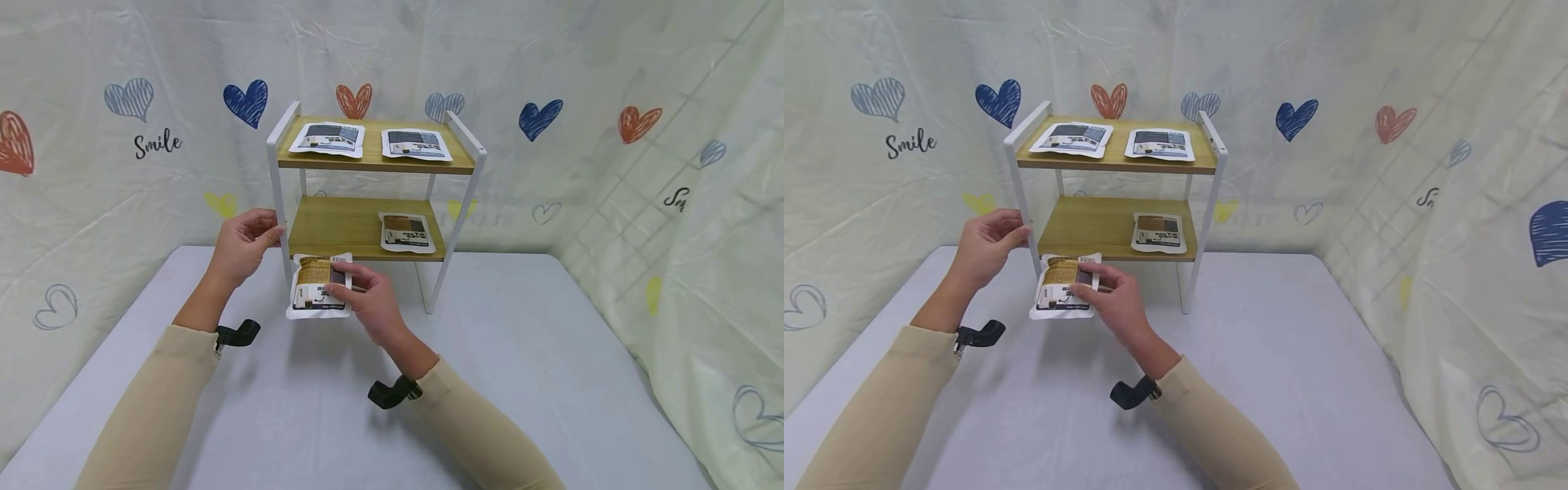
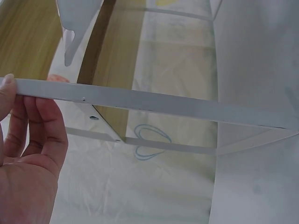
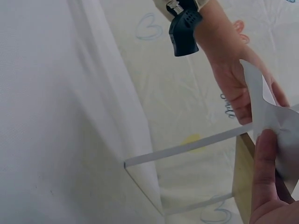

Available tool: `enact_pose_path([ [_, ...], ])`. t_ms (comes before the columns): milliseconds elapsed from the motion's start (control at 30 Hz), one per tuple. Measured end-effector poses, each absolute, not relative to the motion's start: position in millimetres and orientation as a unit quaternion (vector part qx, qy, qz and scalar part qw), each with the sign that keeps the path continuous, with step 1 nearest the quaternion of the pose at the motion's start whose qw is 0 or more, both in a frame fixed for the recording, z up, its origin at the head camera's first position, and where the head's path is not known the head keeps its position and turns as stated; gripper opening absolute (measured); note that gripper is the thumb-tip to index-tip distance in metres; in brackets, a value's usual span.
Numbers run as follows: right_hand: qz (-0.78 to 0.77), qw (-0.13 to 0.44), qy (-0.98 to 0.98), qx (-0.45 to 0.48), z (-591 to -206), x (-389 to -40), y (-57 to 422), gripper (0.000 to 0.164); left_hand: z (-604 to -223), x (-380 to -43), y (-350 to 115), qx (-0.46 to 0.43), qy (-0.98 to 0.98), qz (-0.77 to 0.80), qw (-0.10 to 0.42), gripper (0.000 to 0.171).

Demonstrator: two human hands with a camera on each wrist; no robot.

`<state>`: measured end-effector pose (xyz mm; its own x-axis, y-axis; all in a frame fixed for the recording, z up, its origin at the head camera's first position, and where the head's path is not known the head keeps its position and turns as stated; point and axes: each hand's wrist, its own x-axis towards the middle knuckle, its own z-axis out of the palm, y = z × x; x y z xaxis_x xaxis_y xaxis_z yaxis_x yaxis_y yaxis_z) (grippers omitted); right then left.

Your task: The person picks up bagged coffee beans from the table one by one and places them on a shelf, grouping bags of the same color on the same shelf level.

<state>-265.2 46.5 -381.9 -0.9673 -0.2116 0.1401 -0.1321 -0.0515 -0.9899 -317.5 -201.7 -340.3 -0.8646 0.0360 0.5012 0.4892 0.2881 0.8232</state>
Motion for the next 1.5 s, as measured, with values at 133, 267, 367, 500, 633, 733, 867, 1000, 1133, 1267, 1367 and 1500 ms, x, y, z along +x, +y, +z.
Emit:
enact_pose_path([
  [133, -0.718, 0.025, 0.684, -0.125, -380.9, -268.5, 46.4, 0.041, -340.1, -317.4, -201.9, -0.170, -0.776, -0.574, 0.198, 0.031],
  [267, -0.720, 0.024, 0.681, -0.127, -378.9, -271.0, 45.8, 0.041, -339.8, -317.3, -201.7, -0.171, -0.776, -0.573, 0.199, 0.032],
  [367, -0.724, 0.027, 0.678, -0.126, -377.6, -272.8, 45.1, 0.041, -339.7, -317.3, -201.6, -0.170, -0.777, -0.572, 0.200, 0.031],
  [500, -0.726, 0.027, 0.676, -0.122, -375.7, -274.9, 44.5, 0.042, -339.4, -316.7, -201.2, -0.170, -0.778, -0.572, 0.199, 0.030],
  [633, -0.724, 0.025, 0.679, -0.118, -373.8, -276.7, 44.2, 0.041, -339.2, -315.9, -201.2, -0.172, -0.778, -0.571, 0.198, 0.029],
  [733, -0.724, 0.022, 0.681, -0.112, -371.7, -277.7, 43.8, 0.040, -339.2, -315.6, -201.3, -0.170, -0.779, -0.570, 0.198, 0.030],
  [867, -0.725, 0.022, 0.681, -0.100, -368.6, -278.3, 42.7, 0.037, -339.2, -316.2, -201.5, -0.165, -0.781, -0.570, 0.196, 0.030],
  [1000, -0.732, 0.027, 0.674, -0.093, -366.3, -278.9, 41.2, 0.035, -339.2, -316.5, -201.5, -0.162, -0.783, -0.569, 0.194, 0.030],
  [1133, -0.734, 0.022, 0.673, -0.088, -365.0, -280.0, 39.9, 0.034, -339.5, -316.2, -201.8, -0.160, -0.783, -0.570, 0.192, 0.030],
  [1267, -0.733, 0.016, 0.674, -0.089, -364.6, -282.2, 39.4, 0.033, -339.6, -316.2, -201.9, -0.159, -0.781, -0.573, 0.190, 0.031],
  [1367, -0.741, 0.018, 0.665, -0.095, -363.7, -283.3, 39.8, 0.035, -339.5, -316.3, -201.9, -0.161, -0.779, -0.575, 0.190, 0.032],
  [1500, -0.754, 0.029, 0.648, -0.103, -362.6, -283.4, 40.5, 0.038, -339.7, -316.3, -202.1, -0.163, -0.778, -0.576, 0.190, 0.032],
])
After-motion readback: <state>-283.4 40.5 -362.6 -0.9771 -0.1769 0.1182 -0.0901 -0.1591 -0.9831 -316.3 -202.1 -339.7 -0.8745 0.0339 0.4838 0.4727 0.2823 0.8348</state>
